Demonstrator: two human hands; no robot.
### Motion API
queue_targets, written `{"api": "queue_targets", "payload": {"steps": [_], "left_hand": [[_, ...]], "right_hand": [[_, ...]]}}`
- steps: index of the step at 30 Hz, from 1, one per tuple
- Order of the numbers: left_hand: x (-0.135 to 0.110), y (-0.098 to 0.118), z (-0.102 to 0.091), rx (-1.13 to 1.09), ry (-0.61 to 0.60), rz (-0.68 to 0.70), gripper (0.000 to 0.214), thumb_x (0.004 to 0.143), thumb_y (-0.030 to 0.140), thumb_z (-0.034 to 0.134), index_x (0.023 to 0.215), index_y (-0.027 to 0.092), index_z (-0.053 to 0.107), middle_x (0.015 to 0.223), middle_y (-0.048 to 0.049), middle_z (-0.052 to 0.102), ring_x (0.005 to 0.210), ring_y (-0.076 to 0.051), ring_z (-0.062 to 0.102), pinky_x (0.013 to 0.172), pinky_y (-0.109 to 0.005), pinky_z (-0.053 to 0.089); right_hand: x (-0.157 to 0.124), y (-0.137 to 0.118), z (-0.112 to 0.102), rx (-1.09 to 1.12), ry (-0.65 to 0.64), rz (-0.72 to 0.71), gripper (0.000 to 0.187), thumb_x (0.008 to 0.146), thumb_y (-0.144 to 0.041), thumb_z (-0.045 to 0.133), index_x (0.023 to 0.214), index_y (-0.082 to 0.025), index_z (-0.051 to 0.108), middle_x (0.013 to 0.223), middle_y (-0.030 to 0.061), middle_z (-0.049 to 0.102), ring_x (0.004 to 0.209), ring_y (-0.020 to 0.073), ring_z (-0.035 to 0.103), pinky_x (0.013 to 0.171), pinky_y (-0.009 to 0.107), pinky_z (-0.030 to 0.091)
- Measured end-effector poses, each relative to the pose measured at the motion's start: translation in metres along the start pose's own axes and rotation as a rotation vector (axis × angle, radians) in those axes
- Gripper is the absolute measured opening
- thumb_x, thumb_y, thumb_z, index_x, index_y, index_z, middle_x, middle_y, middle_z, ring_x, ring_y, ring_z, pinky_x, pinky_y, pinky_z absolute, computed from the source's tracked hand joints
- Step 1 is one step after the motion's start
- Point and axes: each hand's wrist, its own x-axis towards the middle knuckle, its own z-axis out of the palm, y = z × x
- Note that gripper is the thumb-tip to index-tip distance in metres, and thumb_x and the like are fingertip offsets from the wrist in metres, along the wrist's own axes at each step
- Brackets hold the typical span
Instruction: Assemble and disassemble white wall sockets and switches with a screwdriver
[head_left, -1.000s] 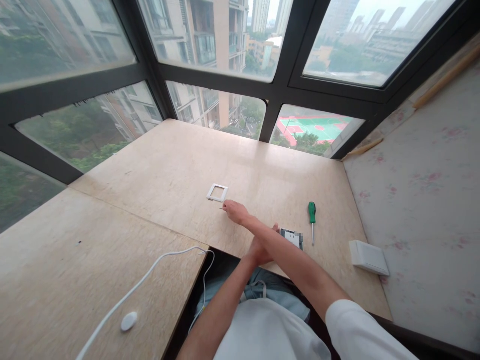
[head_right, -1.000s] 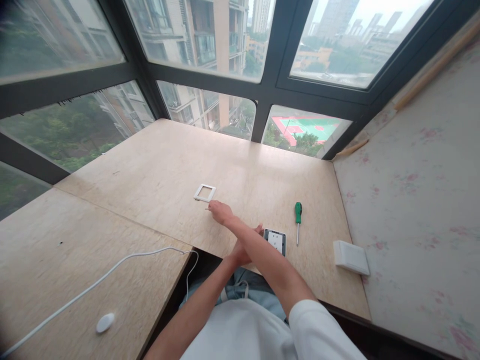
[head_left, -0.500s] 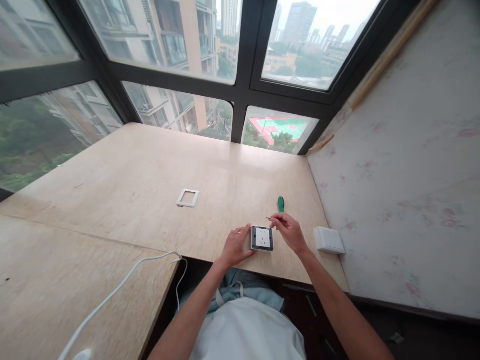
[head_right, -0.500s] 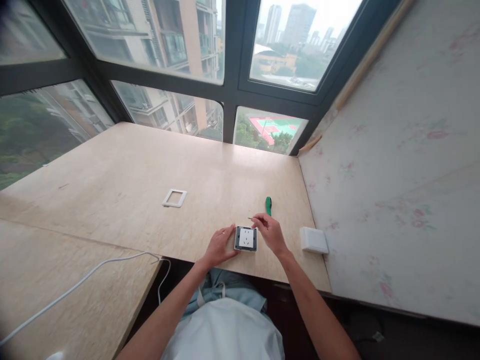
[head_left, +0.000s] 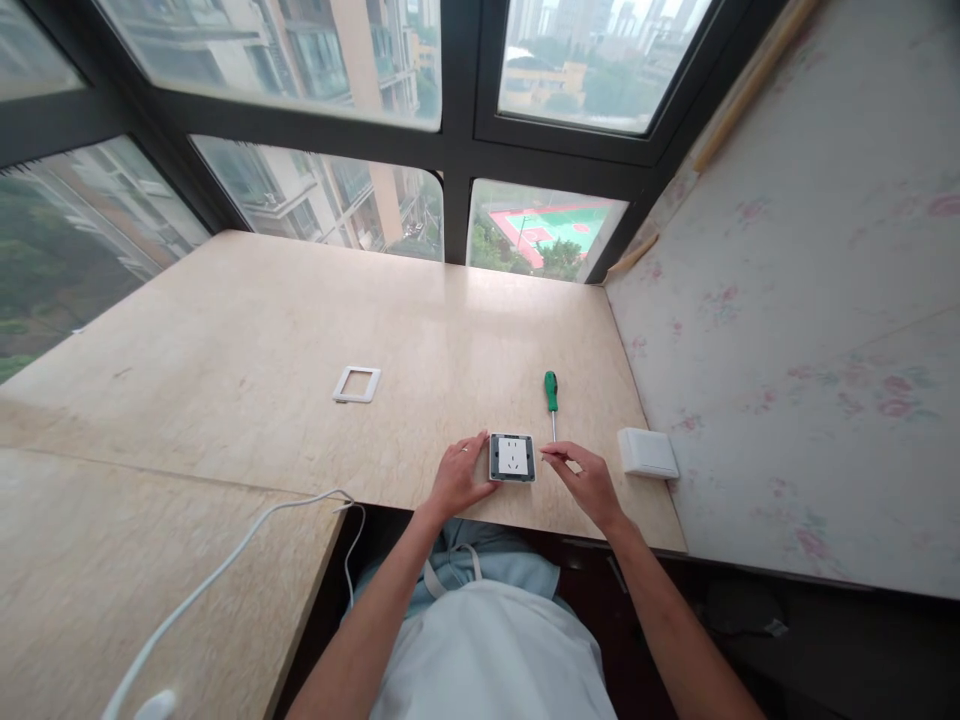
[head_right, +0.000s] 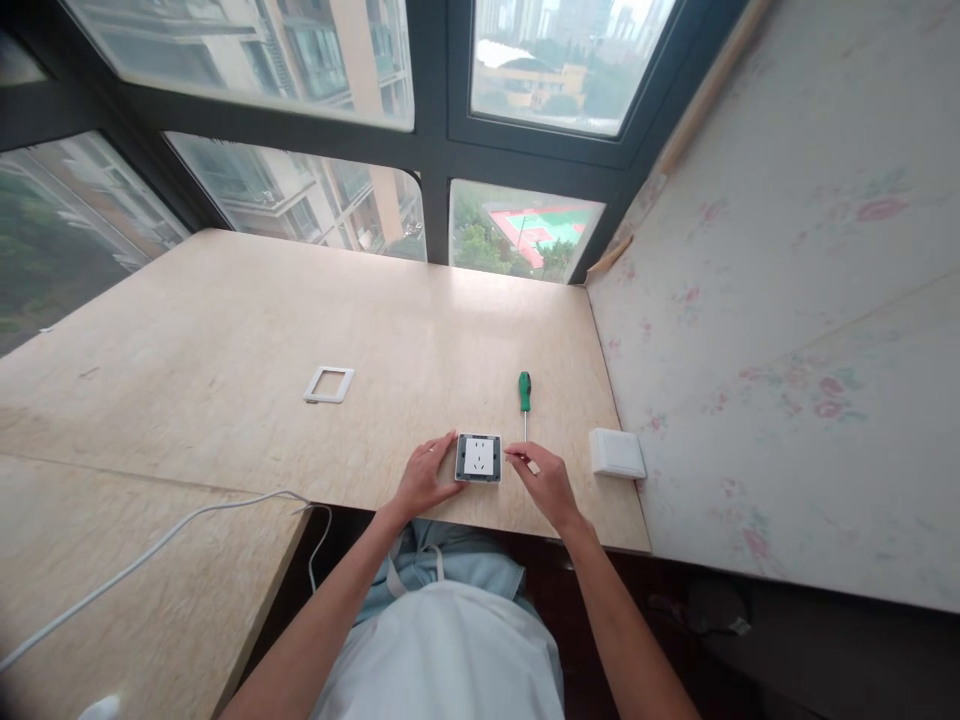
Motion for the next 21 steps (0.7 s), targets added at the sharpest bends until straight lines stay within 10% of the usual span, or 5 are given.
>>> {"api": "queue_targets", "payload": {"steps": [21], "left_hand": [[0.000,-0.001,0.004,0.003,0.015,0.020,0.097,0.069,0.043,0.076,0.149,0.020,0.026,0.141,-0.0136,0.050,0.127,-0.031,0.048,0.105,-0.045,0.037]], "right_hand": [[0.006,0.024,0.019,-0.043,-0.043,-0.088,0.015,0.089,-0.030,0.059,0.091,-0.022,0.072,0.092,0.0037,0.074,0.082,0.0199,0.068,0.077,0.034,0.053]]}}
